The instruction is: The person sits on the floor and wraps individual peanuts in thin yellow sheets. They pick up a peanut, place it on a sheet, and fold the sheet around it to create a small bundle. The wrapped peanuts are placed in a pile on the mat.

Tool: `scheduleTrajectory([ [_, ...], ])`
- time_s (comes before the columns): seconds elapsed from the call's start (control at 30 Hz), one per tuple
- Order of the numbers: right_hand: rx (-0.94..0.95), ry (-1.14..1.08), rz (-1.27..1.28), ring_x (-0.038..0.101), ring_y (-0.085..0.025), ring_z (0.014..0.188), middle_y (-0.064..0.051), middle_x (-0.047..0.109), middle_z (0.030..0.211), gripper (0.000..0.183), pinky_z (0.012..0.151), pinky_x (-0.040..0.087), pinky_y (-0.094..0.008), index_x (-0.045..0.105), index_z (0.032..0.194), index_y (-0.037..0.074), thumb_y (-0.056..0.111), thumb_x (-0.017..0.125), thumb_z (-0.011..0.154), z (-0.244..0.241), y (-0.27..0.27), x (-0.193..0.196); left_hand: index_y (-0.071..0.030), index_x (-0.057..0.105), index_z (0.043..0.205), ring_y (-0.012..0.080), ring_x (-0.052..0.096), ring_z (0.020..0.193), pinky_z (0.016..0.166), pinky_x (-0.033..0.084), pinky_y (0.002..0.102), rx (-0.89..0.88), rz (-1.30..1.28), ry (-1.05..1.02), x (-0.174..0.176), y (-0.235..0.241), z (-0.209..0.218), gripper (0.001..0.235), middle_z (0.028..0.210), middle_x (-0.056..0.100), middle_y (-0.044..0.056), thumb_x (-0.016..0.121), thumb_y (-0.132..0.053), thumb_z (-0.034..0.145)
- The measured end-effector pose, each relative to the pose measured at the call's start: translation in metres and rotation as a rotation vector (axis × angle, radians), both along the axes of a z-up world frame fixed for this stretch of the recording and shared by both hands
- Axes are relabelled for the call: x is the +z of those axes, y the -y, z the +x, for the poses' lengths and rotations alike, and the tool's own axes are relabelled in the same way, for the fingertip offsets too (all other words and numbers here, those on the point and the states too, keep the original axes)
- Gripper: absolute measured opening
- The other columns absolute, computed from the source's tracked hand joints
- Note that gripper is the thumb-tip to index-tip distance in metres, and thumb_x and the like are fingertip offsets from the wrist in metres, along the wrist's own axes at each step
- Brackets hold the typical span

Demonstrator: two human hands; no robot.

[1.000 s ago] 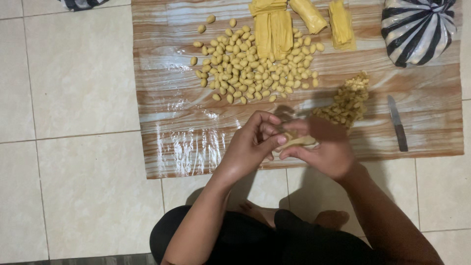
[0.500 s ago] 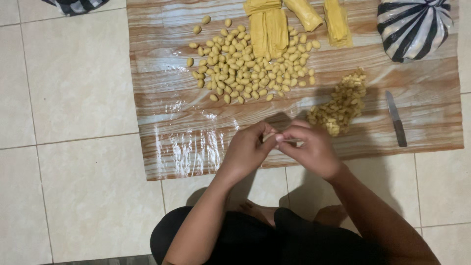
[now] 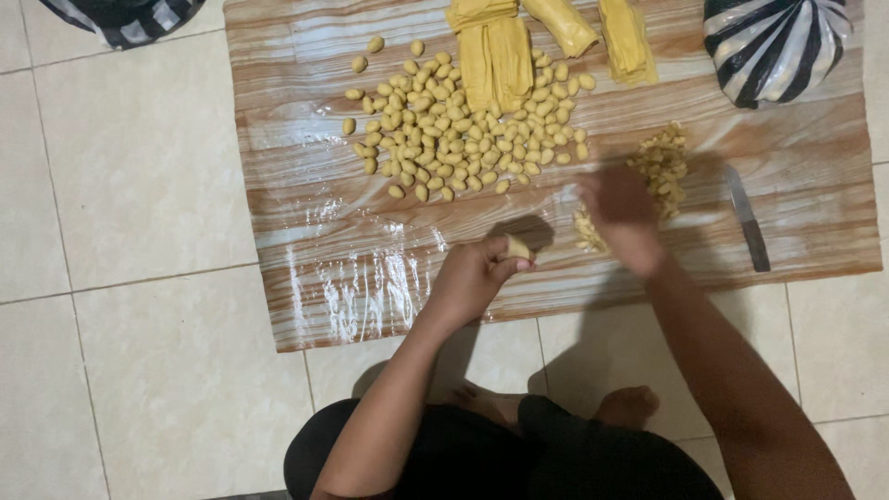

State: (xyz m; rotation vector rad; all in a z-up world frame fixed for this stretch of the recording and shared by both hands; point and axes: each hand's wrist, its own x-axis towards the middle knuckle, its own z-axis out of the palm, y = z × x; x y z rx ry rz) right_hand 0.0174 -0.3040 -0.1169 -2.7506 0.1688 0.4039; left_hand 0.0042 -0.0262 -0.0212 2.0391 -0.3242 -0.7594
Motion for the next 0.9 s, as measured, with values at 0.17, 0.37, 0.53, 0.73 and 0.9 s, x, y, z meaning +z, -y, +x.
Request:
scheduleTrajectory([
  [0.17,0.295,0.379,-0.552,0.066,-0.032,0.101,-0.009,0.073,0.104,0.01,0.09,0.054,-0.045,0.077,0.09,0.013,0.015,0.072,0.082,0.019,0.07,-0.066,-0.011,0.067,0.112,0.0149,0.078,0.085,0.075,0.058,0.029,0.225,-0.305,-0.087,0.001,-0.005,-0.007,0.026,0.095,0.083,0.003,0.07,-0.029,0.095],
  [0.37,0.197,0.216,-0.398,0.07,-0.034,0.093,-0.014,0.074,0.099,0.021,0.086,0.055,-0.045,0.08,0.104,0.017,0.023,0.074,0.085,0.016,0.085,-0.066,-0.009,0.064,0.114,0.0194,0.076,0.102,0.087,0.056,0.034,0.215,-0.253,0.006,0.007,-0.01,-0.011,0.027,0.107,0.08,0.009,0.07,-0.03,0.097],
  [0.53,-0.03,0.108,0.001,0.072,-0.033,0.093,-0.016,0.075,0.1,0.033,0.083,0.056,-0.044,0.076,0.11,0.007,0.03,0.079,0.087,-0.003,0.105,-0.033,-0.007,0.068,0.111,0.0254,0.074,0.095,0.082,0.057,0.037,0.172,-0.233,0.123,0.015,-0.012,-0.016,0.029,0.103,0.075,0.012,0.075,-0.028,0.092],
  [0.73,-0.317,0.228,0.275,0.072,-0.022,0.096,-0.01,0.076,0.109,0.027,0.085,0.058,-0.038,0.074,0.118,0.009,0.012,0.075,0.091,-0.032,0.077,0.018,-0.004,0.069,0.107,0.0257,0.069,0.099,0.084,0.057,0.036,0.105,-0.287,0.292,0.02,-0.006,-0.021,0.029,0.103,0.07,0.01,0.081,-0.019,0.085],
  [0.9,-0.384,0.16,1.264,0.072,-0.018,0.095,-0.009,0.074,0.102,0.015,0.088,0.06,-0.031,0.069,0.097,0.007,0.002,0.078,0.085,-0.047,-0.01,0.06,-0.005,0.073,0.103,0.0208,0.067,0.096,0.081,0.061,0.031,0.068,-0.416,0.273,0.023,0.003,-0.024,0.027,0.104,0.067,0.008,0.085,-0.017,0.083],
])
